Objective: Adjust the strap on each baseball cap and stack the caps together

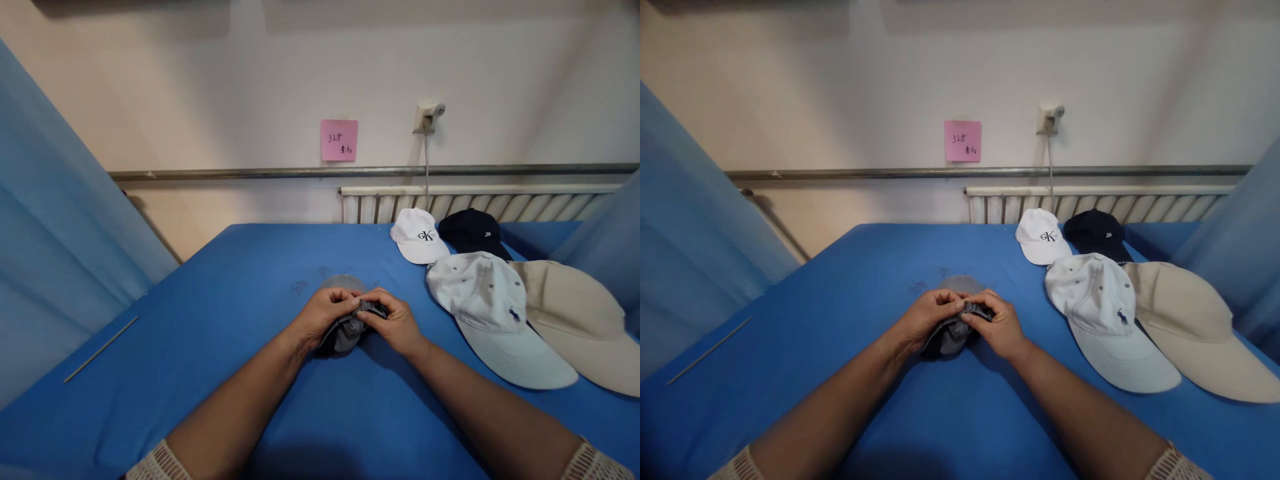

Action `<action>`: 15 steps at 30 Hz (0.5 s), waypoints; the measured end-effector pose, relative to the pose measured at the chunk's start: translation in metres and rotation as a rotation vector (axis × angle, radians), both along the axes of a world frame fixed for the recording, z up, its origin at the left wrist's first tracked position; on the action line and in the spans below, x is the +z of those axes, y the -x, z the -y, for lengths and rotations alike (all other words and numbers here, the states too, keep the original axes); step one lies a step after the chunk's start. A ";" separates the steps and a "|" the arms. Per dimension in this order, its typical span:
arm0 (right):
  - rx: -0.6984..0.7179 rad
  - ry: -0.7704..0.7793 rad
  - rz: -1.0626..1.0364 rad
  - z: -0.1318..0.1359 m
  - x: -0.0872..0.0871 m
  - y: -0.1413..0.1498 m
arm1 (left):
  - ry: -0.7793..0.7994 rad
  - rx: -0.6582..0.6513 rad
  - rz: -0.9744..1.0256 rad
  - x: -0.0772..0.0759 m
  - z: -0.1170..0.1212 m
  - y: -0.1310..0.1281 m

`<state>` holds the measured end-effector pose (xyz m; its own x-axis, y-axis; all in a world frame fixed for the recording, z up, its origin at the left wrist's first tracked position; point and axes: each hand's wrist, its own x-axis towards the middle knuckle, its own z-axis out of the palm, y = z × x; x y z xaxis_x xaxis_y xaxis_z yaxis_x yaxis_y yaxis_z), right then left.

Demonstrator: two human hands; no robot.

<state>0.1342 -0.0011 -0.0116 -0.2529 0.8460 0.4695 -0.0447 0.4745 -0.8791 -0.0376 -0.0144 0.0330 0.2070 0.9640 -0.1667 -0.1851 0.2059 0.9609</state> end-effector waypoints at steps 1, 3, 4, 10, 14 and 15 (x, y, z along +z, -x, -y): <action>-0.004 0.014 -0.012 0.000 -0.001 0.000 | 0.011 0.003 0.015 0.000 0.000 0.001; -0.019 0.039 -0.025 -0.001 -0.002 0.000 | 0.019 -0.009 0.031 0.001 -0.001 0.003; -0.028 0.049 -0.026 -0.001 -0.002 0.000 | 0.014 -0.023 0.029 0.002 -0.001 0.004; -0.021 0.044 -0.018 -0.002 -0.002 0.000 | -0.034 -0.015 0.003 0.000 -0.002 0.003; -0.020 0.023 -0.007 -0.001 -0.001 0.000 | -0.030 0.001 -0.020 -0.003 -0.001 0.000; -0.027 0.015 0.001 -0.001 -0.001 0.001 | -0.029 0.000 -0.025 -0.003 -0.001 -0.001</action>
